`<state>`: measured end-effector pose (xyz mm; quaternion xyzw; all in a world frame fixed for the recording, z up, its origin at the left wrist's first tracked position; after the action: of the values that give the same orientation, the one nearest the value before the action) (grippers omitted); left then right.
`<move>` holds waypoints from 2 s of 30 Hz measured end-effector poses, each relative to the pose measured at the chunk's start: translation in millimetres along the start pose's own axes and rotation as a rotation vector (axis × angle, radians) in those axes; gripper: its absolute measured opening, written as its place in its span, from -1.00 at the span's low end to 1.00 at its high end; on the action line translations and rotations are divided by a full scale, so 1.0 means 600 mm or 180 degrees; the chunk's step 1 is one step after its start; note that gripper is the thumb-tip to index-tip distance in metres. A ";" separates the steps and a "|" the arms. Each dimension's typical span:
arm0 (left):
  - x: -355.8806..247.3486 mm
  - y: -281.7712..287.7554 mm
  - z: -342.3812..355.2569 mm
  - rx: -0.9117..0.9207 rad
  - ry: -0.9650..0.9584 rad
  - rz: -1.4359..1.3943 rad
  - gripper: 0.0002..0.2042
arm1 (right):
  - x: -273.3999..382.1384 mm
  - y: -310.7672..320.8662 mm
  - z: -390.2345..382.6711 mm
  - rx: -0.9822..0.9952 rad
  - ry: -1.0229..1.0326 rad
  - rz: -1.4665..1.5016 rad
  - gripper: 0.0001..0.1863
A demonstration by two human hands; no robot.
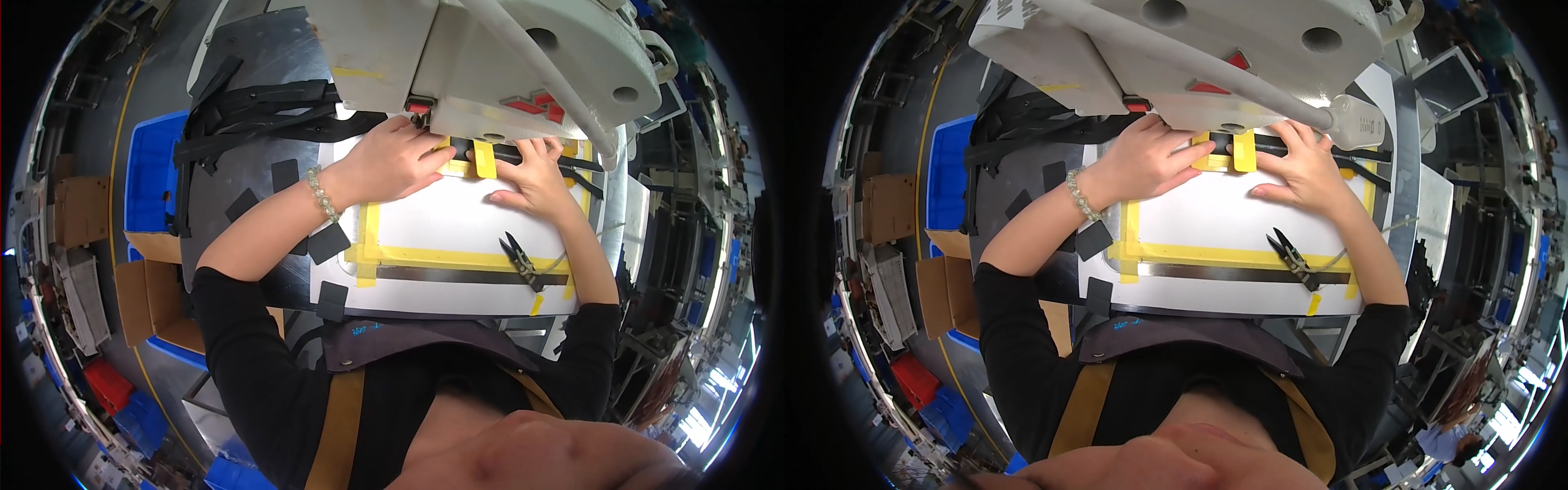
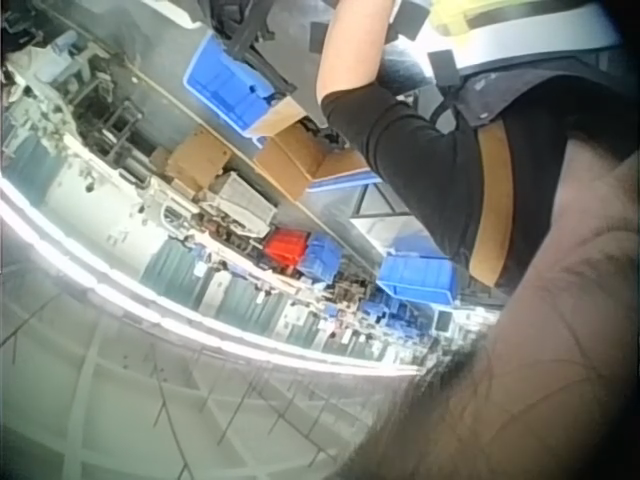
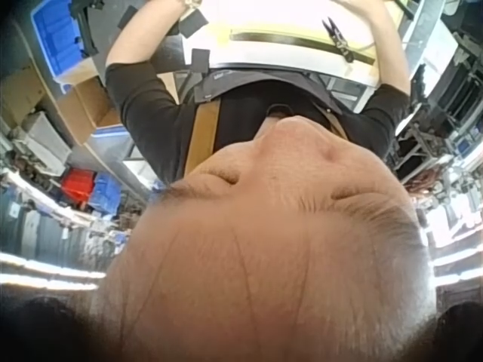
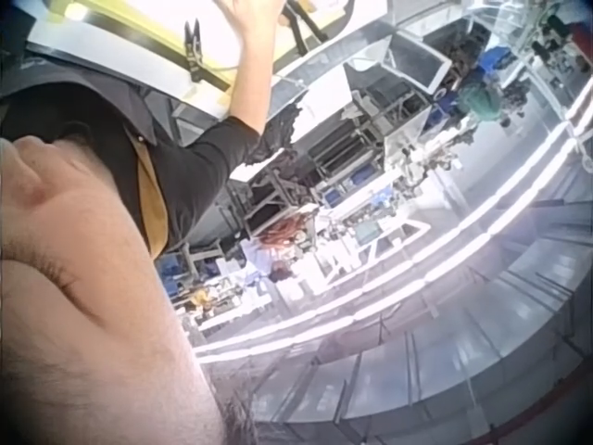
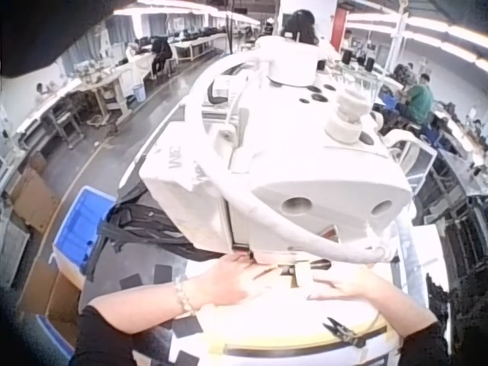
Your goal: Sewing and folding black nylon straps using a specialized sewing machine workstation.
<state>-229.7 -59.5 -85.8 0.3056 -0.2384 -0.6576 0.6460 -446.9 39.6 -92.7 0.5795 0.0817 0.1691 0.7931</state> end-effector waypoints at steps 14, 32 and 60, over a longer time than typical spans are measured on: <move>0.002 -0.004 -0.004 0.0039 0.0061 -0.0005 -0.67 | 0.001 0.004 0.006 -0.0206 0.0114 0.0267 -0.53; 0.003 -0.004 -0.006 0.0025 0.0107 -0.0099 -0.65 | 0.006 0.004 0.005 0.0028 -0.0042 0.0220 -0.55; -0.021 -0.011 0.007 0.0315 -0.0520 -0.0398 -0.68 | 0.131 0.098 -0.151 0.0309 -0.1635 0.0825 -0.71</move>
<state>-237.9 -46.7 -86.3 0.2967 -0.3029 -0.7068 0.5663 -413.6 164.8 -60.1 0.6462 -0.1885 0.1126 0.7309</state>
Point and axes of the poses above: each hand's wrist, its own z-axis towards the middle knuckle, its own y-axis out of the back of the hand, x = y × z, the point moved 4 cm from there along z, towards the middle knuckle, and after that the axes turned 13 degrees about -x, right-handed, at the moved point
